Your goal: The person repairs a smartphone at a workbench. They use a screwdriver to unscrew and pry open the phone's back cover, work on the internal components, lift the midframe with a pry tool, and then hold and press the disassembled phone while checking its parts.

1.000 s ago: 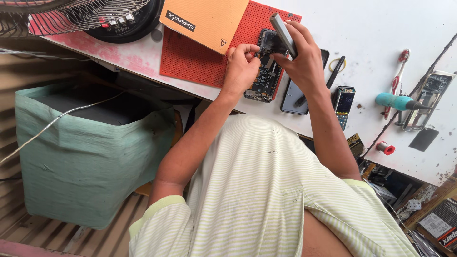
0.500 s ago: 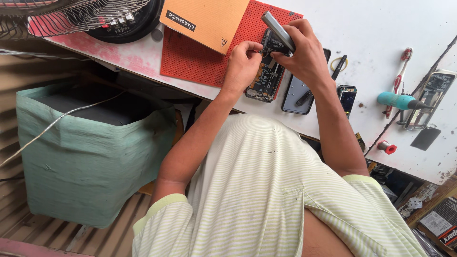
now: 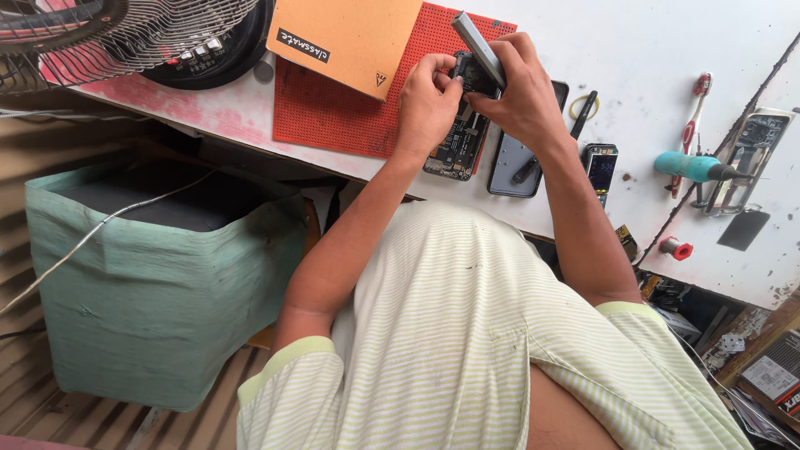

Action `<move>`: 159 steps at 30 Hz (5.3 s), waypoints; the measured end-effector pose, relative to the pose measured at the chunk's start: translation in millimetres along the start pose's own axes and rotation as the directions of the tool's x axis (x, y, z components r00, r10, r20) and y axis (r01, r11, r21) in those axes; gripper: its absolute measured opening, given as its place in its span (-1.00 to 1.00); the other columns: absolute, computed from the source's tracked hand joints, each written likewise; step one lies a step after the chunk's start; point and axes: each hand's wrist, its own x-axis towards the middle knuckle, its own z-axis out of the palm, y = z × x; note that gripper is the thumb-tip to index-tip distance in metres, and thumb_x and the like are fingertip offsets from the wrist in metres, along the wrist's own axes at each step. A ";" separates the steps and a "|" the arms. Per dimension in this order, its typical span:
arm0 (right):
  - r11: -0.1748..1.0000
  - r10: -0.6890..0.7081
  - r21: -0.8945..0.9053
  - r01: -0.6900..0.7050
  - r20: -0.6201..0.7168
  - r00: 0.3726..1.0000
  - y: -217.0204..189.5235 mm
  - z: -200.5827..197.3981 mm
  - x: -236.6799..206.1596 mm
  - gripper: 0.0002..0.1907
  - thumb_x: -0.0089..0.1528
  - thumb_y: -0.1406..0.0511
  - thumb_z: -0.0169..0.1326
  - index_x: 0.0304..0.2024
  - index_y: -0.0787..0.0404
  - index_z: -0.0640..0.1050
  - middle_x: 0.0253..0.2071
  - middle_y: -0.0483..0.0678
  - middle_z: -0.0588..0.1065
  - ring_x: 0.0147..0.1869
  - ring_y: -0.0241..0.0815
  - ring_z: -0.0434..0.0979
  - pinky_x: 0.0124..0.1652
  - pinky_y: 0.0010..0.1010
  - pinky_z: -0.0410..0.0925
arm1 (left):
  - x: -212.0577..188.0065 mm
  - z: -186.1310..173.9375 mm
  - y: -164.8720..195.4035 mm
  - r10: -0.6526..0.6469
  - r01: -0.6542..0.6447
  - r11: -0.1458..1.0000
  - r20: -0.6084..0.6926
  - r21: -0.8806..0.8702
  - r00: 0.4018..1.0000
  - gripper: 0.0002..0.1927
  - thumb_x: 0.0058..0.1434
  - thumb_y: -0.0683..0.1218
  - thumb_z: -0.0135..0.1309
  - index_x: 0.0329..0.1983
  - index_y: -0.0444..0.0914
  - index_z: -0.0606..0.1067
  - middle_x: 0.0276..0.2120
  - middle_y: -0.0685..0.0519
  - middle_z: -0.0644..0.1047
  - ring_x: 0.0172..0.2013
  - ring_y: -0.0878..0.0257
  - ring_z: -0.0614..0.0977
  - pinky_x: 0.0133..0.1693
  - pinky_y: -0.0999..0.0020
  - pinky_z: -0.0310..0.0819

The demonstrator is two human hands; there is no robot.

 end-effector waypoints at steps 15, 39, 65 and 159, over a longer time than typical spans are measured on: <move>0.998 -0.008 0.064 0.014 -0.094 0.996 -5.4 1.4 -10.6 -0.45 0.12 0.37 0.44 0.10 0.28 0.48 0.09 0.04 0.39 0.06 0.02 0.54 -0.02 -0.21 0.45 | 8.3 -1.0 22.0 -0.034 0.042 0.977 -0.040 0.211 0.999 -0.79 0.25 0.02 0.18 -0.29 -0.21 0.49 -0.39 0.13 0.58 -0.34 0.24 0.65 -0.27 0.20 0.51; 0.730 0.165 0.645 0.226 -0.487 0.858 31.6 -8.3 -49.2 -0.69 0.60 0.28 0.01 0.28 0.24 0.24 0.17 0.14 0.58 0.23 -0.08 0.66 0.16 -0.31 0.62 | 3.2 -3.1 19.0 0.019 -0.016 0.978 -0.012 0.207 1.000 -0.69 0.08 -0.11 0.34 -0.22 -0.21 0.44 -0.41 0.13 0.49 -0.40 0.28 0.58 -0.32 0.25 0.50; 0.868 -0.108 0.396 0.300 -0.440 0.891 17.0 6.4 -24.2 -0.77 0.61 0.45 -0.06 0.23 0.29 0.20 0.18 0.15 0.58 0.25 -0.11 0.63 0.21 -0.37 0.55 | 0.0 -12.8 16.6 0.014 -0.011 0.985 -0.016 0.173 1.000 -0.75 0.16 -0.11 0.26 -0.21 -0.23 0.42 -0.42 0.11 0.50 -0.34 0.22 0.61 -0.26 0.19 0.51; 0.721 0.378 0.665 0.196 -0.615 0.692 6.5 -27.1 -138.0 -0.69 0.55 0.46 0.05 0.21 0.22 0.21 0.09 0.29 0.58 0.24 0.04 0.65 0.15 -0.25 0.61 | -45.9 42.6 41.5 0.436 -0.496 0.791 0.237 0.358 0.868 -0.77 0.21 -0.08 0.21 -0.12 -0.25 0.54 -0.22 -0.01 0.58 -0.13 0.03 0.62 -0.14 0.12 0.52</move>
